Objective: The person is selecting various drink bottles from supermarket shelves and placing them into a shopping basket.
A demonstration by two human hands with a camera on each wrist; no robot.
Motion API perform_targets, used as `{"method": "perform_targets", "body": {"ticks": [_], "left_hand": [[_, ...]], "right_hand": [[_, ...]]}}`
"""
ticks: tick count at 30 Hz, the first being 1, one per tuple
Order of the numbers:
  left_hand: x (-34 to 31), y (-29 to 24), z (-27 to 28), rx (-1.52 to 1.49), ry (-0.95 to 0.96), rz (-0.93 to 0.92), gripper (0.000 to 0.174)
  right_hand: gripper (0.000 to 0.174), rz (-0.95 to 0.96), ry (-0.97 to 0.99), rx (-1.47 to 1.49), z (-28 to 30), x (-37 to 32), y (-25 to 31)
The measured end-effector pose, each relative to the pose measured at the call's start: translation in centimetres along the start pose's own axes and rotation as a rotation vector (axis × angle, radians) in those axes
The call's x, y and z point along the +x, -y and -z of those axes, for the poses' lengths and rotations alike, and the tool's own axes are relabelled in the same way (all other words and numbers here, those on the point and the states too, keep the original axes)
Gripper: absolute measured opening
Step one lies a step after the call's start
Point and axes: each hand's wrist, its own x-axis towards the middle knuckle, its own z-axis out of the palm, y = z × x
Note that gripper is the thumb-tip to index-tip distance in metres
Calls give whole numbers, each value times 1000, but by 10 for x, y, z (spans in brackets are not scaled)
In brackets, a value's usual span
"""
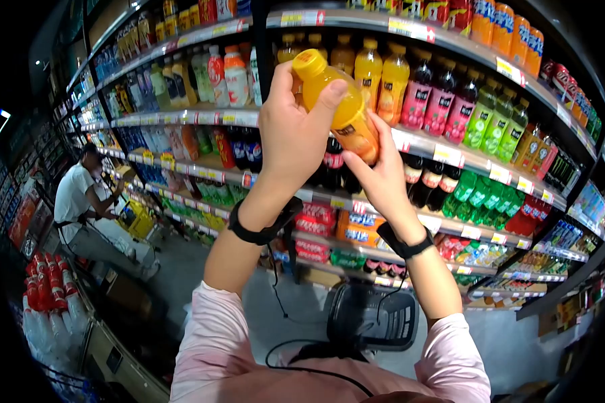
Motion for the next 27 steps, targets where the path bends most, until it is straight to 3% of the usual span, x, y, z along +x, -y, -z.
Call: {"method": "perform_targets", "body": {"ticks": [3, 7, 10, 11, 13, 14, 17, 21, 23, 25, 27], "left_hand": [[-37, -20, 6, -147, 116, 229, 46], [-89, 6, 24, 128, 272, 501, 35], [-137, 28, 21, -231, 357, 673, 30], [-152, 34, 20, -301, 387, 748, 36], [-172, 32, 10, -486, 356, 817, 42], [-178, 32, 7, -497, 423, 808, 54], [-195, 27, -7, -502, 348, 774, 73], [-207, 29, -18, -729, 367, 764, 71], [-205, 21, -22, -593, 370, 830, 101], [-212, 26, -20, -642, 369, 840, 100], [-217, 26, -19, -985, 340, 916, 79]], "right_hand": [[70, -226, 90, 341, 12, -74, 20], [68, -586, 144, 642, 12, -156, 25], [60, -722, 152, 725, 19, -193, 37], [59, -769, 167, 726, 25, -204, 38], [56, -766, 142, 812, 30, -221, 41], [55, -773, 122, 819, 35, -228, 44], [56, -841, 104, 793, 44, -232, 55], [65, -890, 150, 822, 54, -242, 55], [67, -862, 151, 850, 56, -247, 55], [70, -839, 154, 876, 56, -252, 58], [73, -816, 165, 908, 55, -255, 62]]}}
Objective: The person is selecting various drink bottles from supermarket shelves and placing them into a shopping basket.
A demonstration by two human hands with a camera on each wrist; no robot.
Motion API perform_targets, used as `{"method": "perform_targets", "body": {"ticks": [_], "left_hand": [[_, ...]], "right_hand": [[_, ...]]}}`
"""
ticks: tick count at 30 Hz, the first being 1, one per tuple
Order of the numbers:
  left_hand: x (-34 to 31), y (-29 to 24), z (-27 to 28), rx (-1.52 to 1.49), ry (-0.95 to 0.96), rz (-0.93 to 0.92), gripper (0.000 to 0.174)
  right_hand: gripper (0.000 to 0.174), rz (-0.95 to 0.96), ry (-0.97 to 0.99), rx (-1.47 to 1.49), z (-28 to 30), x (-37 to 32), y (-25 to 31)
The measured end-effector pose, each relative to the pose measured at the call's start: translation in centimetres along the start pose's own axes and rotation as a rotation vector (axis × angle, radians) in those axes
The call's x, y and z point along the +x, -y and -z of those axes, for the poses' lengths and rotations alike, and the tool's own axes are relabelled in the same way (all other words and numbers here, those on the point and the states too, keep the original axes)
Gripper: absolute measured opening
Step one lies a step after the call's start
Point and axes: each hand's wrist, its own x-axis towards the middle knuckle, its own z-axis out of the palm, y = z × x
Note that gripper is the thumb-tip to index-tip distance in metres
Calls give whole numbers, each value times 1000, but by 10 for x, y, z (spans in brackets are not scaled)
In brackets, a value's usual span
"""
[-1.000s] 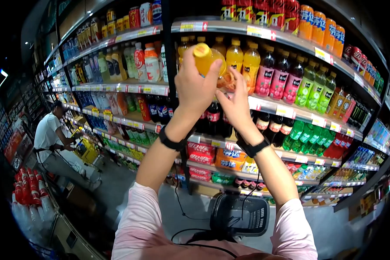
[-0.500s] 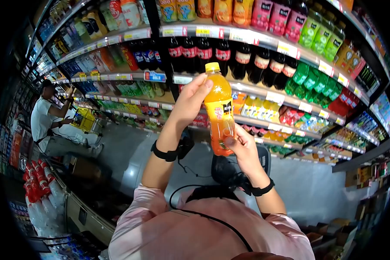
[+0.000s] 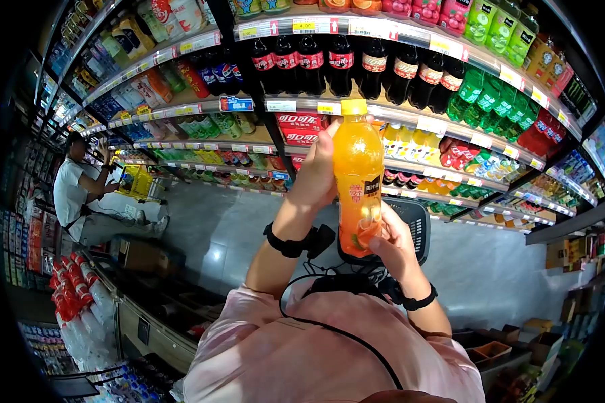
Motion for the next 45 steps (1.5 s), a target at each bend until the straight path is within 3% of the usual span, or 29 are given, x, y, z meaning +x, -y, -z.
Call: {"method": "perform_targets", "body": {"ticks": [2, 4, 5, 7, 8, 10, 12, 15, 17, 18, 20, 24, 28, 29, 32, 34, 36, 37, 40, 41, 43, 45], "left_hand": [[-2, 2, -7, 2, -27, -7, 78], [-1, 5, -4, 6, -53, -17, 76], [0, 7, 3, 104, -140, 21, 73], [-3, 6, 10, 198, -226, 57, 70], [-7, 0, 8, 262, -211, 66, 65], [-10, -2, -4, 323, -200, 75, 61], [-9, 5, -18, 372, -155, -57, 53], [-7, 13, -1, 286, -153, -12, 59], [-6, 16, 6, 193, -134, -6, 63], [-7, 15, 8, 150, -154, 4, 68], [-7, 16, 11, 107, -176, 16, 73], [-11, 21, 11, 17, -170, 25, 85], [-23, 36, 14, -209, -105, 100, 92], [-24, 33, 7, -125, -100, 122, 94], [-20, 40, 6, -219, -33, 165, 97], [-12, 39, -7, -89, -84, 145, 89], [-7, 39, -16, -175, -307, 274, 78], [-2, 35, -24, -126, -417, 333, 71], [-4, 44, -23, -134, -398, 388, 71], [-4, 47, -21, -285, -324, 370, 72], [-7, 54, -23, -273, -389, 387, 72], [-9, 61, -22, -291, -421, 373, 72]], "right_hand": [[75, -7, -30, 2, -2, -3, -5], [78, 104, -156, -23, -6, -6, -10], [78, 105, -155, -23, -6, -6, -14], [84, 293, -363, -298, -4, -6, -21], [84, 291, -363, -302, -2, -5, -20], [90, 486, -522, -962, 3, -3, -16], [93, 502, -534, -1012, 2, -3, -16], [90, 505, -521, -1132, 0, -5, -18], [86, 397, -354, -789, 14, -6, -28], [86, 397, -359, -786, 16, -7, -27], [79, 63, -100, -212, 19, -8, -24], [74, -69, 67, 170, 20, -16, -31], [88, -43, 16, 125, 17, -25, -35], [96, -78, -24, 234, 15, -28, -36], [98, -33, 11, 265, 19, -34, -42], [93, -23, -17, 200, 16, -39, -37], [91, 33, -48, 355, 14, -38, -31], [91, 31, -49, 298, 15, -38, -28], [77, 49, -15, 362, 18, -38, -16], [77, 50, -25, 365, 18, -38, -17], [75, 29, -109, 370, 20, -39, -19], [76, 34, -59, 393, 25, -38, -19]]}}
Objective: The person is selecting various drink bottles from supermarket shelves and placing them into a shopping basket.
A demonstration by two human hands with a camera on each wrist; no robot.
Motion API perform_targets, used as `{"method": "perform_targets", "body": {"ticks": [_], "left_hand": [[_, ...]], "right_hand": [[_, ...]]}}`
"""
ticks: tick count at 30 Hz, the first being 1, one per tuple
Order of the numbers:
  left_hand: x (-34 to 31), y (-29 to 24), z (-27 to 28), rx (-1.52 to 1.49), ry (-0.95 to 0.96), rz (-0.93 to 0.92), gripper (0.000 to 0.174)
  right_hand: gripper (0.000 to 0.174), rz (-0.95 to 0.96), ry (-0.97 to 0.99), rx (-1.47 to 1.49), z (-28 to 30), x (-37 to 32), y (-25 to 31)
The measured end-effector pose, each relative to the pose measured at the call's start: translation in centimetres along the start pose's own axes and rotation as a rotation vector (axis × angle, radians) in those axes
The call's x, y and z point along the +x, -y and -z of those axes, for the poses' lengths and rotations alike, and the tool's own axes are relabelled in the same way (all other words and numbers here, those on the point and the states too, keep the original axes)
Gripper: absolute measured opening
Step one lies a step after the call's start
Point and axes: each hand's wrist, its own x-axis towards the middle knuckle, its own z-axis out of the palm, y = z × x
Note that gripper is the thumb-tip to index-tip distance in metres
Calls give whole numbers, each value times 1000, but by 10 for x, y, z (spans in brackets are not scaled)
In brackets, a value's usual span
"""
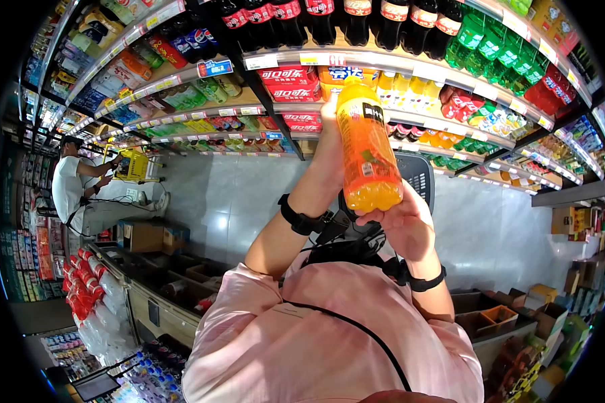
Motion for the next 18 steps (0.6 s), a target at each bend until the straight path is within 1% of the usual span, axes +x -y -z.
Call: {"method": "perform_targets", "body": {"ticks": [1, 3, 5, 7, 8, 10, 12, 13, 14, 15, 16, 17, 18], "left_hand": [[0, 4, 1, -2, -5, 8, 72], [-3, 7, -5, -41, -147, 27, 71], [-6, 9, -8, -14, -155, 26, 72], [-2, 13, -5, -107, -154, 26, 73], [0, 15, 0, -106, -95, 6, 74], [3, 21, 9, -92, -91, 10, 75], [5, 24, 15, -81, -87, 15, 76], [7, 25, 18, -87, -41, 13, 76], [10, 25, 20, -92, 6, 12, 76], [13, 26, 22, -94, 9, 17, 76], [17, 28, 24, -134, 5, 60, 74], [20, 31, 26, -175, 0, 105, 73], [24, 36, 30, -168, 127, 55, 58]], "right_hand": [[77, -5, 57, 20, 2, -1, 0], [78, -14, 28, 29, 1, -2, 1], [81, -46, -4, 11, 0, -1, 3], [83, -67, -6, 3, 1, -1, 3], [84, -55, 5, 14, 2, -1, 3], [84, -40, 14, 22, 4, -1, 2], [78, -35, 17, 45, 6, -3, 1], [78, -34, 15, 42, 9, -4, 1], [73, -39, 28, 25, 13, -4, 1], [68, -44, 39, 10, 15, -5, 2], [68, -42, 31, 8, 18, -7, 8], [63, -154, -69, -22, 22, -10, 20], [59, -264, -171, -51, 29, -13, 31]]}}
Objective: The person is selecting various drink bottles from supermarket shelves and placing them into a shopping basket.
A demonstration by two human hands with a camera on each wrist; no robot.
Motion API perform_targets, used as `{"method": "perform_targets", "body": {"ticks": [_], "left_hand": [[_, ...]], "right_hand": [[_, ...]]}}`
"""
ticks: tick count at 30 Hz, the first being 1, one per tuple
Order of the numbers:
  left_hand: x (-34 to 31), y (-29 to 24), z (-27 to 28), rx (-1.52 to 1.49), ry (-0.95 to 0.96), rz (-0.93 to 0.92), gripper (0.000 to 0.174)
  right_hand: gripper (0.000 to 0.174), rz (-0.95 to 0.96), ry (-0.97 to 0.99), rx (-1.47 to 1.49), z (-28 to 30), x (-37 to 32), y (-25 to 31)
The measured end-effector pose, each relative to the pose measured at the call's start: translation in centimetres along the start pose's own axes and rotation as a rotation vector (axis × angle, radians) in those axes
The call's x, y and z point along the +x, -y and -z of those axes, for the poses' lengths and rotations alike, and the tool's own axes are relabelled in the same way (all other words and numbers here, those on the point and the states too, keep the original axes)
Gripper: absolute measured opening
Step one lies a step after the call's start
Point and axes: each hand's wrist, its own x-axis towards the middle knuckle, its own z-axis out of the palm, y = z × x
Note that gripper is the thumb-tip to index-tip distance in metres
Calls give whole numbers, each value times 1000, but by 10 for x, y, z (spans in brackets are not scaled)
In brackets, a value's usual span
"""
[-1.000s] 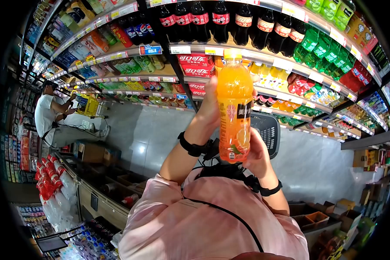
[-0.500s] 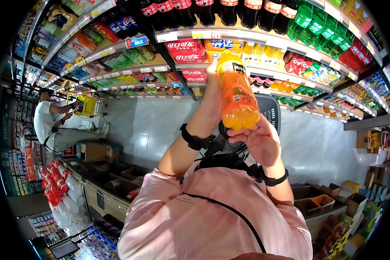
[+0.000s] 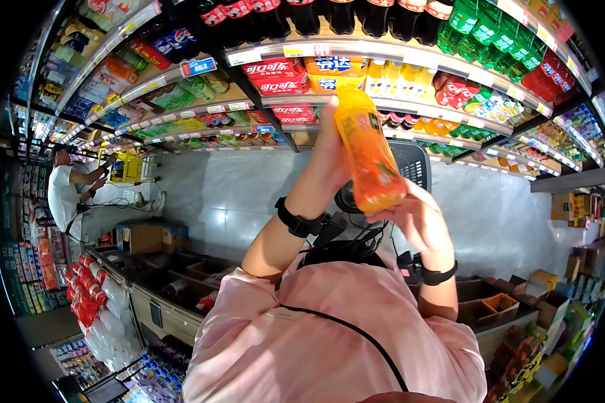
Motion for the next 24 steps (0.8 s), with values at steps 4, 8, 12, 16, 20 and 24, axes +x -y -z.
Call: {"method": "perform_targets", "body": {"ticks": [4, 8, 12, 16, 20, 24], "left_hand": [[5, 36, 9, 253, -126, -132, 41], [-9, 79, 36, 723, 146, 31, 61], [-12, 94, 60, 1246, 238, 33, 49], [-7, 136, 110, 1539, 330, -97, 47], [-10, 147, 134, 1718, -14, 248, 46], [2, 175, 206, 1444, -71, 380, 35]], "right_hand": [[59, -49, -77, -57, 74, -26, -12], [56, -246, -102, -483, 118, -34, -26], [62, -298, -324, -743, 161, -42, -56], [67, -315, -385, -1069, 219, -36, -86], [69, -377, -362, -939, 280, -23, -134], [71, -331, -285, -947, 365, 19, -205]]}}
